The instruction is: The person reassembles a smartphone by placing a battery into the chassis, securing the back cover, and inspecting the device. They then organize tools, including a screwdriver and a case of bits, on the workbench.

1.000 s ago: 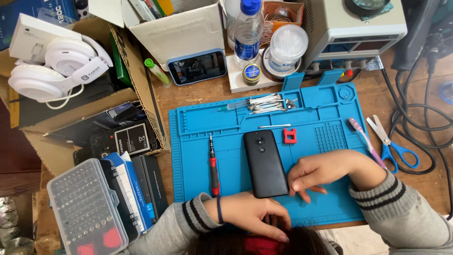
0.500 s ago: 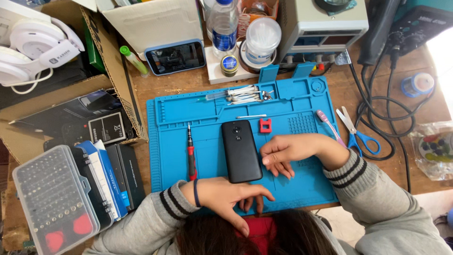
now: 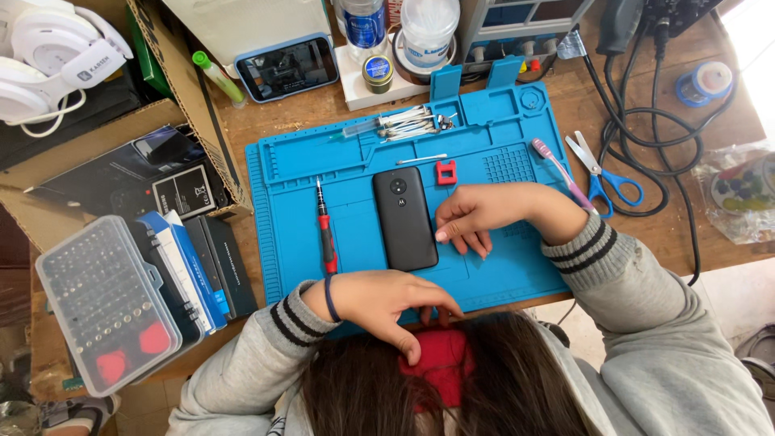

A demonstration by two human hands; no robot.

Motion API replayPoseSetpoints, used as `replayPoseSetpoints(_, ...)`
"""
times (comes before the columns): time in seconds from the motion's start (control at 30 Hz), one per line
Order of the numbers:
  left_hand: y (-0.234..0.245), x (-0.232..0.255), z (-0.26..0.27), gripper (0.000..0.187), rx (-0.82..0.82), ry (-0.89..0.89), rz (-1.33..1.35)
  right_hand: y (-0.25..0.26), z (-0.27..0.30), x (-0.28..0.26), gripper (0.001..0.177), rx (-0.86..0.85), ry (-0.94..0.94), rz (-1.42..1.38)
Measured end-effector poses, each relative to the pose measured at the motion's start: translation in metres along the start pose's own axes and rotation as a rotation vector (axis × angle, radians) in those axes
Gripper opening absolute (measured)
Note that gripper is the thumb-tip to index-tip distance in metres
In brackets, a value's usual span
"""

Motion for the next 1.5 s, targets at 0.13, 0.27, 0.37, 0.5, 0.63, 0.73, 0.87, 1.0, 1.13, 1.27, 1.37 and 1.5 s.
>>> replayPoseSetpoints(0.13, 0.008, 0.003, 0.003, 0.069, 0.224, -0.043, -0.089, -0.004, 0.020, -0.008, 0.029, 0.149, 0.033, 0.220)
replayPoseSetpoints(0.27, 0.037, 0.019, 0.028, 0.023, 0.800, -0.006, -0.437, 0.010, 0.071, -0.035, 0.027, 0.619, 0.059, 0.576)
replayPoseSetpoints(0.37, 0.048, 0.011, 0.070, 0.016, 1.143, 0.232, -0.510, 0.021, 0.115, -0.011, 0.033, 0.990, -0.024, 0.678)
replayPoseSetpoints(0.5, 0.039, 0.004, 0.101, 0.011, 1.337, 0.339, -0.455, 0.027, 0.125, 0.027, 0.020, 1.236, 0.094, 0.703)
replayPoseSetpoints(0.63, 0.027, -0.008, 0.109, 0.012, 1.409, 0.353, -0.545, 0.012, 0.081, 0.007, 0.013, 1.186, 0.470, 0.891)
replayPoseSetpoints(0.73, 0.018, -0.014, 0.108, 0.012, 1.439, 0.284, -0.738, -0.009, 0.042, -0.017, 0.015, 1.068, 0.637, 1.146)
replayPoseSetpoints(0.87, 0.003, -0.013, 0.110, 0.013, 1.507, 0.084, -0.833, -0.001, -0.005, -0.004, 0.037, 0.998, 0.544, 1.380)
replayPoseSetpoints(1.0, 0.001, -0.015, 0.118, 0.015, 1.517, 0.034, -0.803, 0.008, -0.014, -0.004, 0.037, 0.928, 0.390, 1.261)
replayPoseSetpoints(1.13, 0.004, -0.018, 0.113, 0.015, 1.533, -0.032, -0.739, 0.013, -0.013, 0.000, 0.034, 0.933, 0.345, 1.164)
replayPoseSetpoints(1.27, 0.007, -0.002, 0.104, 0.015, 1.401, -0.019, -0.749, 0.017, -0.008, -0.008, 0.032, 0.954, 0.394, 1.143)
replayPoseSetpoints(1.37, 0.007, 0.000, 0.103, 0.015, 1.392, -0.027, -0.767, 0.018, -0.007, -0.018, 0.032, 1.001, 0.435, 1.177)
replayPoseSetpoints(1.5, 0.005, -0.008, 0.106, 0.014, 1.413, -0.025, -0.762, 0.019, -0.014, -0.018, 0.032, 0.988, 0.495, 1.221)
Point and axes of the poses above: each hand's wrist, its own z-axis away from the middle knuckle, its own y-axis out of the back of the hand, x = y × z, the point moved 3 cm from there along -z, towards the middle knuckle, and after that the axes turned 15 degrees about x, right-handed, at the moved point
